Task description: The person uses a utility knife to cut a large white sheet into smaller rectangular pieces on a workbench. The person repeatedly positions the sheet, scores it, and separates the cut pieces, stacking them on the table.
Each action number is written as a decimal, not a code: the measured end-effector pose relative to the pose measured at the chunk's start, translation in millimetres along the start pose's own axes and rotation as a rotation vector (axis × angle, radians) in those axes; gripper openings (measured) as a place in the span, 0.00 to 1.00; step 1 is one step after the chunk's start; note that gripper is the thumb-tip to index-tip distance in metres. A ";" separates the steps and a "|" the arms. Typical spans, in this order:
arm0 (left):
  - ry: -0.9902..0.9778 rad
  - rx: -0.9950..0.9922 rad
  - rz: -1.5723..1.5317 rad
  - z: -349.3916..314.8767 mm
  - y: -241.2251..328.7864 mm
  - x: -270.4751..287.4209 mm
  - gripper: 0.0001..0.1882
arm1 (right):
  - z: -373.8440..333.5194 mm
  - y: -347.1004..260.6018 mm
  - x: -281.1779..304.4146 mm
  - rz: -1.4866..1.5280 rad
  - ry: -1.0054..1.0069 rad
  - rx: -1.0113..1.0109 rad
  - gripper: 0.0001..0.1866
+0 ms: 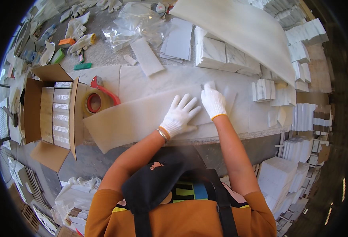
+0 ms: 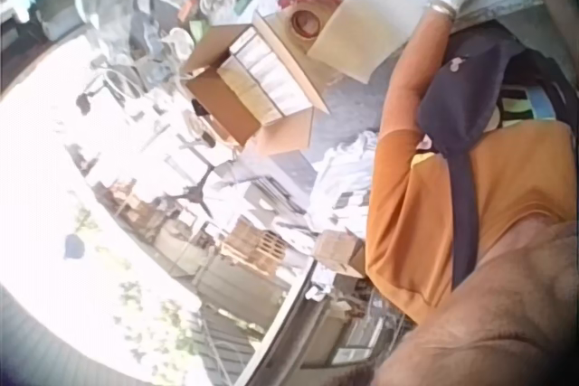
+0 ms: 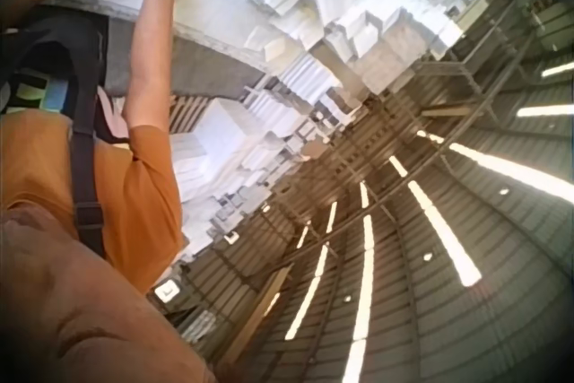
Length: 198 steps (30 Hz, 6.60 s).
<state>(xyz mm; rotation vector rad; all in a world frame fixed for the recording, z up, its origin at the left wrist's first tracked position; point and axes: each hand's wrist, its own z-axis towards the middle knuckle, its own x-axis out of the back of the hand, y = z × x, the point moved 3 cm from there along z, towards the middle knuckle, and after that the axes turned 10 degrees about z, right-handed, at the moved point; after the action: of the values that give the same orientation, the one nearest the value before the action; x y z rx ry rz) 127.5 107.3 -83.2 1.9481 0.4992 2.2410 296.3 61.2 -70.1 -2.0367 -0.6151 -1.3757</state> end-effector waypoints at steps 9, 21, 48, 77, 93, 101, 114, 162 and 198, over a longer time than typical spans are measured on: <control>0.013 0.008 -0.015 -1.8 0.7 -2.0 0.41 | -137.1 38.8 -11.0 -0.041 -0.143 -0.099 0.12; -0.052 0.201 0.113 -52.7 -19.8 17.8 0.41 | -112.2 54.4 34.8 0.737 0.123 -0.235 0.12; -0.007 0.093 0.032 -14.2 -17.0 1.4 0.40 | 6.4 -38.9 -1.2 -0.050 -0.043 -0.003 0.14; 0.160 0.201 0.090 -68.1 -37.2 19.4 0.36 | -85.7 30.6 15.8 0.680 0.118 -0.104 0.12; 0.171 0.209 0.105 -66.9 -35.4 24.8 0.35 | -84.5 32.3 13.6 1.199 -0.154 -0.263 0.12; 0.136 0.182 0.117 -59.3 -30.2 25.2 0.36 | -90.2 43.7 -22.9 1.877 -0.351 -0.384 0.07; 0.197 0.172 0.151 -66.5 -32.2 23.7 0.35 | -53.2 89.3 89.0 0.763 -0.058 -0.172 0.09; 0.261 0.220 0.008 -72.5 -38.5 22.7 0.35 | -182.3 20.9 -6.0 0.044 -0.200 0.040 0.11; 0.025 0.147 0.072 -48.0 -15.9 10.9 0.44 | -35.5 109.7 98.4 0.376 0.320 0.235 0.10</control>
<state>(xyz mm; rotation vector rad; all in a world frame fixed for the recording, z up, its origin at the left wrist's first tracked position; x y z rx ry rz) 76.8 117.8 -83.5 2.0407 0.6223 2.3363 381.0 -37.4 7.7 -1.6010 -0.2245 -1.2949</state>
